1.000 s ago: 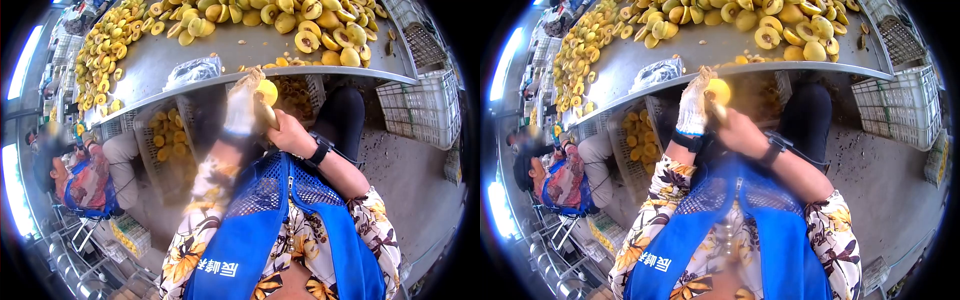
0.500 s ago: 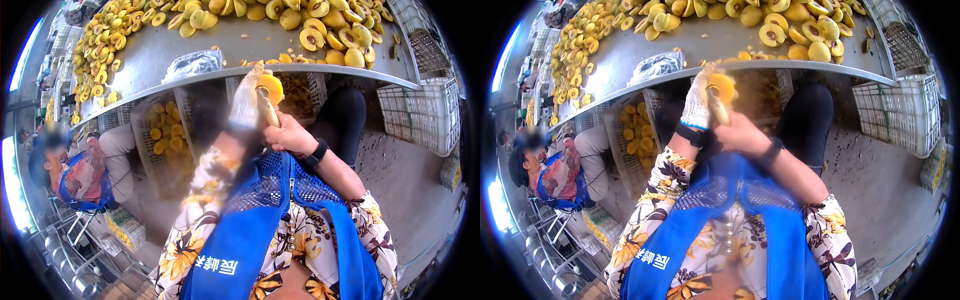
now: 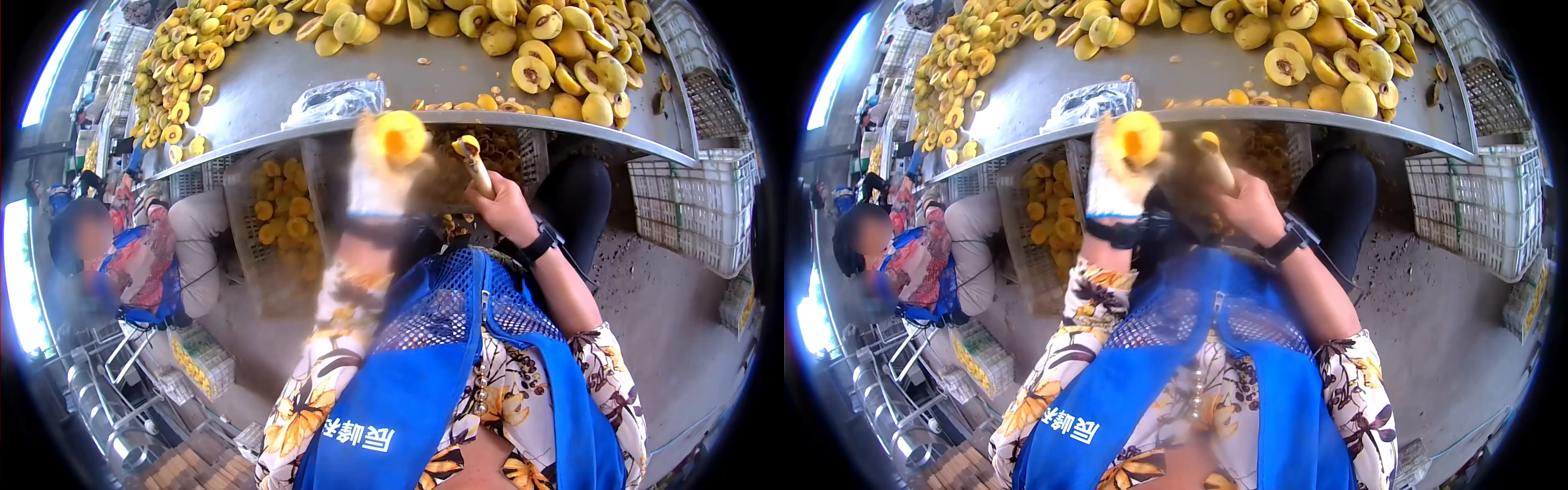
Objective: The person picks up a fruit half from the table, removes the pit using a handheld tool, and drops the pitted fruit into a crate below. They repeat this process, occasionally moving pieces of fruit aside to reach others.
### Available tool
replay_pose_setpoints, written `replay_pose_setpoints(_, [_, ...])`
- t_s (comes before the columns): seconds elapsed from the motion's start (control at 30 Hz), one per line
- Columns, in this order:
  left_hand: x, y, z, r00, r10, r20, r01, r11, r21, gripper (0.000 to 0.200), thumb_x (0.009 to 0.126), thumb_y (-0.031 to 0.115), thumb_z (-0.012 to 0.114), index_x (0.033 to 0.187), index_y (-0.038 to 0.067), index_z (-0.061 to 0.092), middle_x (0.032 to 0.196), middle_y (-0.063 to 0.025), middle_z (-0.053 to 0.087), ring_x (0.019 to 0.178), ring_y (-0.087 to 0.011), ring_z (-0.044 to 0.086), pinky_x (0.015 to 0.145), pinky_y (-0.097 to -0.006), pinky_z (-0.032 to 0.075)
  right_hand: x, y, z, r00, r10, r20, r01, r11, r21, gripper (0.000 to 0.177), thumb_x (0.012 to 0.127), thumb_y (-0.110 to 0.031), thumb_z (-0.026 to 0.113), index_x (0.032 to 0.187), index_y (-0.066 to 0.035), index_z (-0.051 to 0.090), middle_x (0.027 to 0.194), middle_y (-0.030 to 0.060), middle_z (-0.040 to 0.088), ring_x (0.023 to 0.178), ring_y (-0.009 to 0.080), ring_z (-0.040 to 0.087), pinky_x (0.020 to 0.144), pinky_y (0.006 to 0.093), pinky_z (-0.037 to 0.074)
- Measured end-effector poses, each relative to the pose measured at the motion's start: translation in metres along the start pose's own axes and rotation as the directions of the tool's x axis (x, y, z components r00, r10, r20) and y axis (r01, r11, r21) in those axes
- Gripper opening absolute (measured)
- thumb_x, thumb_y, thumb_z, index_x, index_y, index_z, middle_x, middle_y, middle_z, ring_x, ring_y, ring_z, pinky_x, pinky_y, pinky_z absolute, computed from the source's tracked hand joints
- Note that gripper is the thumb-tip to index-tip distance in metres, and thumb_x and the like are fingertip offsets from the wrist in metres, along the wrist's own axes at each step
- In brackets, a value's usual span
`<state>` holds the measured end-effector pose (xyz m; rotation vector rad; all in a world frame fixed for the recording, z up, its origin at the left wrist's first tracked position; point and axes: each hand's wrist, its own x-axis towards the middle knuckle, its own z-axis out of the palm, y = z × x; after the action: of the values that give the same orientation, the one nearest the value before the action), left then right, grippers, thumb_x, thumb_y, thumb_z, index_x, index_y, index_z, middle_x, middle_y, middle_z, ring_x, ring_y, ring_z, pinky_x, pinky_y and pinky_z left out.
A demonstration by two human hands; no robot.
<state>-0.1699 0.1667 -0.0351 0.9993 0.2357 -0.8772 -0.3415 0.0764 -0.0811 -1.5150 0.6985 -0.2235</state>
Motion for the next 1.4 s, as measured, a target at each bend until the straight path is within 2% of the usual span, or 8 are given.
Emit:
replay_pose_setpoints(0.13, [-0.017, 0.058, -0.074, 0.963, 0.265, -0.047, -0.252, 0.949, 0.188, 0.04, 0.088, 0.043, 0.054, 0.102, 0.005, 0.056, 0.087, -0.01, 0.062, 0.076, -0.0271, 0.063, 0.055, -0.0362, 0.053, -0.005, -0.001, -0.01, 0.993, 0.096, 0.062, -0.101, 0.991, 0.086, 0.01, 0.085, -0.014, 0.06, 0.085, -0.007, 0.054, 0.058, -0.0056, 0.047, 0.041, 0.0025, 0.041, 0.037, 0.0195, 0.032])
replay_pose_setpoints(0.27, [-0.008, 0.095, -0.141, 0.611, 0.784, 0.11, -0.258, 0.065, 0.964, 0.023, 0.086, 0.02, 0.058, 0.094, 0.001, 0.067, 0.094, -0.0078, 0.065, 0.081, -0.0168, 0.061, 0.077, -0.029, 0.05, -0.001, 0.0, -0.006, 0.988, 0.115, 0.106, -0.126, 0.987, 0.099, 0.01, 0.085, -0.013, 0.06, 0.086, -0.005, 0.054, 0.058, -0.0049, 0.047, 0.041, 0.0026, 0.041, 0.037, 0.019, 0.033])
replay_pose_setpoints(0.5, [-0.035, 0.01, 0.007, 0.942, -0.099, 0.319, -0.231, 0.499, 0.835, 0.026, 0.09, 0.018, 0.055, 0.108, 0.001, 0.059, 0.091, -0.0045, 0.065, 0.081, -0.0099, 0.061, 0.064, -0.0234, 0.05, -0.015, -0.04, -0.011, 0.901, 0.098, 0.424, -0.287, 0.866, 0.41, 0.01, 0.085, -0.007, 0.057, 0.093, -0.003, 0.052, 0.06, -0.0018, 0.048, 0.039, 0.0041, 0.04, 0.035, 0.0191, 0.031])
replay_pose_setpoints(0.57, [-0.022, -0.016, 0.009, 0.864, -0.004, 0.504, -0.458, 0.413, 0.787, 0.021, 0.09, 0.017, 0.055, 0.102, 0.001, 0.062, 0.084, -0.0031, 0.064, 0.075, -0.0099, 0.061, 0.062, -0.0228, 0.049, -0.02, -0.034, -0.021, 0.885, 0.09, 0.457, -0.332, 0.81, 0.484, 0.01, 0.085, -0.008, 0.056, 0.092, -0.003, 0.052, 0.059, -0.0018, 0.047, 0.038, 0.0045, 0.039, 0.035, 0.0201, 0.032])
replay_pose_setpoints(0.7, [-0.03, -0.032, 0.027, 0.962, -0.126, 0.244, -0.071, 0.744, 0.664, 0.02, 0.089, 0.02, 0.057, 0.091, 0.002, 0.065, 0.074, -0.0017, 0.063, 0.06, -0.0088, 0.056, 0.055, -0.0223, 0.046, -0.02, -0.042, -0.033, 0.86, 0.315, 0.402, -0.418, 0.886, 0.202, 0.009, 0.084, -0.01, 0.055, 0.09, -0.004, 0.052, 0.057, -0.0008, 0.047, 0.04, 0.0057, 0.041, 0.036, 0.0208, 0.034])
replay_pose_setpoints(0.97, [-0.008, -0.023, 0.061, 0.968, 0.072, 0.24, -0.248, 0.413, 0.876, 0.017, 0.083, 0.025, 0.064, 0.081, 0.008, 0.065, 0.065, -0.0007, 0.061, 0.056, -0.008, 0.053, 0.053, -0.0233, 0.041, -0.021, -0.027, -0.035, 0.932, 0.245, -0.267, -0.274, 0.959, -0.078, 0.023, 0.08, -0.017, 0.063, 0.09, 0.0, 0.053, 0.074, 0.0183, 0.061, 0.07, 0.0274, 0.061, 0.063, 0.0363, 0.047])
replay_pose_setpoints(1.07, [0.022, -0.011, 0.102, 0.648, 0.164, 0.744, -0.567, -0.549, 0.614, 0.033, 0.083, 0.033, 0.059, 0.106, 0.009, 0.061, 0.088, -0.0097, 0.065, 0.084, -0.0231, 0.064, 0.071, -0.0344, 0.05, -0.023, -0.019, -0.036, 0.936, 0.145, -0.322, -0.167, 0.985, -0.041, 0.022, 0.08, -0.017, 0.063, 0.09, 0.0, 0.053, 0.073, 0.0156, 0.061, 0.07, 0.0243, 0.061, 0.063, 0.0354, 0.048])
replay_pose_setpoints(1.4, [0.112, -0.092, 0.182, 0.714, -0.18, 0.677, -0.623, -0.605, 0.496, 0.042, 0.084, 0.037, 0.05, 0.116, 0.011, 0.05, 0.112, -0.0277, 0.053, 0.107, -0.0406, 0.053, 0.09, -0.0458, 0.044, -0.035, -0.006, -0.05, 0.985, 0.163, -0.057, -0.151, 0.974, 0.171, 0.012, 0.082, -0.011, 0.056, 0.09, -0.004, 0.052, 0.058, -0.0009, 0.049, 0.04, 0.007, 0.045, 0.037, 0.0224, 0.036])
